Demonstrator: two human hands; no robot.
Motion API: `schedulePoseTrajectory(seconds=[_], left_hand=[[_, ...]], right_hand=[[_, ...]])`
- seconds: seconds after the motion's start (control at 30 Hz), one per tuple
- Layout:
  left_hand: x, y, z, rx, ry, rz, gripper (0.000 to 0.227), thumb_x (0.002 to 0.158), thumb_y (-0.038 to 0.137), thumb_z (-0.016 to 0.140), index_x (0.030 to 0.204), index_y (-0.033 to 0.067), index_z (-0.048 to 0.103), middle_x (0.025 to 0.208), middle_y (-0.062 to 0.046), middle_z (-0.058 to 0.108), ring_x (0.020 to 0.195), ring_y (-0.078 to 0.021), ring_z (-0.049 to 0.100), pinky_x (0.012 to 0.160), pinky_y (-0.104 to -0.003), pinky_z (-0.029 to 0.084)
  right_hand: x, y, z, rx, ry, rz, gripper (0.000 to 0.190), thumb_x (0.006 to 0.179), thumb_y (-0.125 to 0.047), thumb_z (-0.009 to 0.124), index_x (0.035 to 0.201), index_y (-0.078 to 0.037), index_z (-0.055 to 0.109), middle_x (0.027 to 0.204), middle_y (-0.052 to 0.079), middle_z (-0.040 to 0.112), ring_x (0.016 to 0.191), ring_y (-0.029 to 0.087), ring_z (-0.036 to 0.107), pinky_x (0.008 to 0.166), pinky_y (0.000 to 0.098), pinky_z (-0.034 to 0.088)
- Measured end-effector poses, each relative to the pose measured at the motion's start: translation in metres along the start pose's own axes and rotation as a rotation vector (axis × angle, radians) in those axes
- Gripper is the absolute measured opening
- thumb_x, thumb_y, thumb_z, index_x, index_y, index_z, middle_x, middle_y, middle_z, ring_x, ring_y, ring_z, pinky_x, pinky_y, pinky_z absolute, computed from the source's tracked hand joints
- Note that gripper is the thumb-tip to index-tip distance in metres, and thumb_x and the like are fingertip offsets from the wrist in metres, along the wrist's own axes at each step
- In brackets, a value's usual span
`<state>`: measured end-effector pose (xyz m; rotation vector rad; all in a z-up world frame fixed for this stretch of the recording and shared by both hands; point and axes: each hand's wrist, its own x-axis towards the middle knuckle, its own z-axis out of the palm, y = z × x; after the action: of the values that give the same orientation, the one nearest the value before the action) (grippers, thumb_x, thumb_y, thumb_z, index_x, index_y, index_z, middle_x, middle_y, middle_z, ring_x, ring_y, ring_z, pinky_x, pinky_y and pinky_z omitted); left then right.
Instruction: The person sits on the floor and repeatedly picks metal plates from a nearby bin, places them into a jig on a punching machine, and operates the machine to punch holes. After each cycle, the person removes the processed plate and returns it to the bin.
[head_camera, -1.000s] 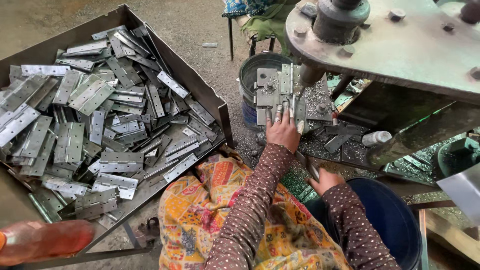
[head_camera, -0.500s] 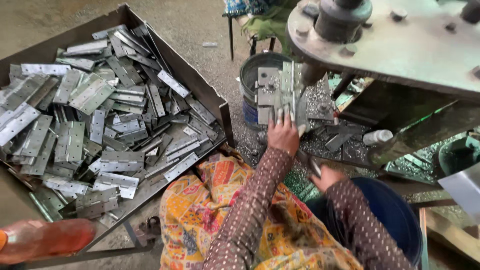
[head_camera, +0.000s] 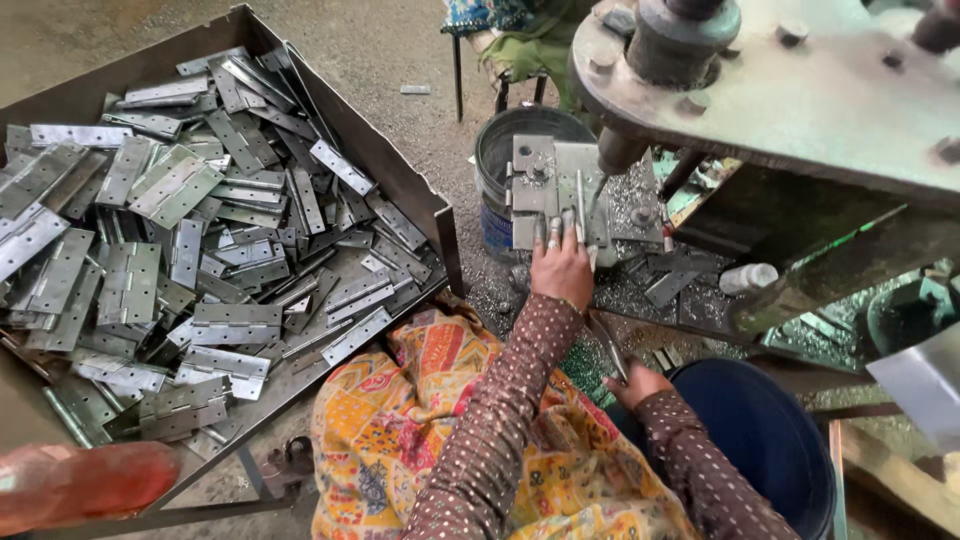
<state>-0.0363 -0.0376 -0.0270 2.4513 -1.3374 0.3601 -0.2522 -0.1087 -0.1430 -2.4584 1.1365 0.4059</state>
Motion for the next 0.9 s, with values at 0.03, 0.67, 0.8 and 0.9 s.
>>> schedulePoseTrajectory(seconds=[0.03, 0.67, 0.8, 0.9], left_hand=[[0.005, 0.000, -0.007, -0.022, 0.006, 0.005, 0.028, 0.099, 0.025, 0.055, 0.103, 0.0028, 0.071, 0.143, -0.021, 0.052, 0.135, -0.0367, 0.049, 0.118, -0.055, 0.024], [0.035, -0.012, -0.029, -0.020, -0.175, -0.016, 0.029, 0.093, 0.016, 0.052, 0.116, 0.0076, 0.066, 0.150, -0.011, 0.042, 0.138, -0.0279, 0.043, 0.118, -0.058, 0.019], [0.055, -0.019, -0.015, -0.075, -0.294, -0.062, 0.030, 0.097, 0.017, 0.051, 0.122, 0.0087, 0.065, 0.154, -0.011, 0.041, 0.124, -0.0268, 0.055, 0.118, -0.059, 0.025], [0.068, -0.022, -0.011, -0.106, -0.287, -0.065, 0.029, 0.097, 0.017, 0.052, 0.120, 0.0080, 0.066, 0.152, -0.012, 0.043, 0.128, -0.0287, 0.052, 0.114, -0.059, 0.029]], right_hand=[[0.003, -0.005, -0.022, -0.044, -0.010, 0.010, 0.050, 0.087, -0.047, 0.065, 0.114, -0.006, 0.059, 0.089, 0.018, 0.074, 0.076, 0.030, 0.073, 0.074, 0.0436, 0.059], [0.017, 0.007, -0.017, -0.103, -0.028, 0.020, 0.059, 0.085, -0.056, 0.064, 0.114, -0.005, 0.057, 0.088, 0.018, 0.073, 0.075, 0.031, 0.074, 0.071, 0.0438, 0.060], [0.011, 0.009, -0.015, -0.081, -0.021, -0.003, 0.059, 0.083, -0.059, 0.064, 0.109, -0.005, 0.060, 0.085, 0.016, 0.073, 0.072, 0.032, 0.072, 0.068, 0.0447, 0.060], [-0.001, 0.013, 0.022, 0.064, -0.035, 0.043, 0.054, 0.086, -0.052, 0.059, 0.113, -0.006, 0.056, 0.081, 0.015, 0.074, 0.065, 0.033, 0.073, 0.061, 0.0450, 0.063]])
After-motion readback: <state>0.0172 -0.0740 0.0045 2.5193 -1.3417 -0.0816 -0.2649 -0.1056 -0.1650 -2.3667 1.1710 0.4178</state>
